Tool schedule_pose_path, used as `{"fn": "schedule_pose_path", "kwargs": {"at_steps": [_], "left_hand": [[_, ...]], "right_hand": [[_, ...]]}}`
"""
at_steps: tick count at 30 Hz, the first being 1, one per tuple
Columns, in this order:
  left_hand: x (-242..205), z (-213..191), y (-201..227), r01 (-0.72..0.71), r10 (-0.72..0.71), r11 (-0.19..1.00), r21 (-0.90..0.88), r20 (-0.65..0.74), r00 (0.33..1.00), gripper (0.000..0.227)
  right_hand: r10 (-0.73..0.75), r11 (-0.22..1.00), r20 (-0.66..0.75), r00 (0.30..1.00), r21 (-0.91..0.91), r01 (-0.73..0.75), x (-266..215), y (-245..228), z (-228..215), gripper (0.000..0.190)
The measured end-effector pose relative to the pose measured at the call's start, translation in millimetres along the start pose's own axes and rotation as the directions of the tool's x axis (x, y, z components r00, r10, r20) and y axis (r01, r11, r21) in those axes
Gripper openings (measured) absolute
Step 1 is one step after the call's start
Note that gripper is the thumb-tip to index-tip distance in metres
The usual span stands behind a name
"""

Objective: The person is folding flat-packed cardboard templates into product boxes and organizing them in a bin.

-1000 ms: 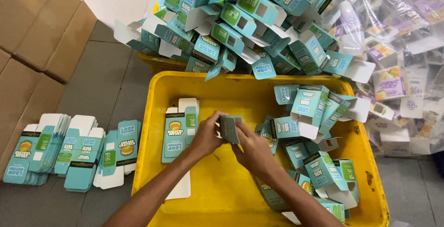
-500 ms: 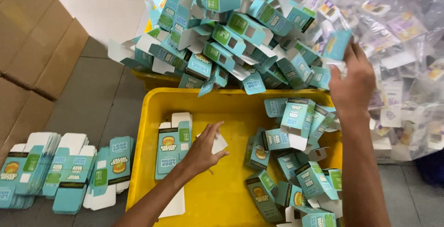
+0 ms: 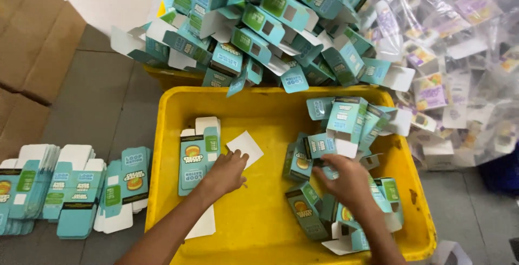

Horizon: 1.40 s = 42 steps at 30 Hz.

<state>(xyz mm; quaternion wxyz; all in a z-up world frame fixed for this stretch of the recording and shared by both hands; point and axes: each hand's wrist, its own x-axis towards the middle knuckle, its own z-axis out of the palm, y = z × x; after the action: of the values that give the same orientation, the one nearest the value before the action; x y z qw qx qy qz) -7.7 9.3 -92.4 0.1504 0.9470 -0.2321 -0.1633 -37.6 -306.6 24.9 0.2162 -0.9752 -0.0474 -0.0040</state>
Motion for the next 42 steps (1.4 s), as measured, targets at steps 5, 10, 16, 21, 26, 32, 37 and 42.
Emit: {"fn": "schedule_pose_path", "kwargs": {"at_steps": [5,10,16,21,26,32,37,42], "left_hand": [[-2.5,-23.3,9.4,0.043,-0.042,0.998,-0.04,0.034,0.999,0.042],[-12.4,-5.8,12.3,0.017,-0.017,1.0,-0.01,0.067,0.998,0.042],[-21.9,-65.4,45.3,0.194,-0.092,0.908,-0.371,0.275,0.957,0.085],[-20.3,-70.7,58.8,0.05,0.059,0.379,-0.924,0.078,0.995,0.099],[-12.8,-74.8,42.3,0.061,-0.364,0.374,-0.925,-0.086,0.928,0.079],[-7.6,-116.1,17.8,-0.286,-0.551,-0.213,-0.934,-0.127,0.825,0.074],[-25.0,-134.6,20.1,-0.344,-0.484,-0.602,-0.721,-0.013,0.875,0.082],[-40.3,-155.4,31.9,-0.272,-0.375,-0.776,-0.57,0.071,0.924,0.075]], "right_hand": [[0.237,0.932,0.356,0.904,-0.346,-0.108,-17.0,16.4,66.6,0.071],[0.162,0.957,0.361,0.918,-0.283,-0.058,-23.0,40.9,110.4,0.053],[0.211,0.959,0.326,0.922,0.115,-0.26,-5.5,-28.1,40.1,0.046],[-0.054,0.917,-0.182,0.982,0.38,0.121,-1.2,-70.8,38.4,0.062],[-0.101,0.613,0.007,0.995,0.788,0.057,25.3,-102.8,46.7,0.044],[0.112,0.77,-0.06,0.992,0.636,-0.048,60.8,-65.4,104.1,0.036],[-0.137,0.96,0.063,0.989,0.253,0.117,59.3,-79.3,147.1,0.093],[-0.145,0.986,0.222,0.964,-0.048,0.159,56.5,-68.5,183.0,0.092]]}}
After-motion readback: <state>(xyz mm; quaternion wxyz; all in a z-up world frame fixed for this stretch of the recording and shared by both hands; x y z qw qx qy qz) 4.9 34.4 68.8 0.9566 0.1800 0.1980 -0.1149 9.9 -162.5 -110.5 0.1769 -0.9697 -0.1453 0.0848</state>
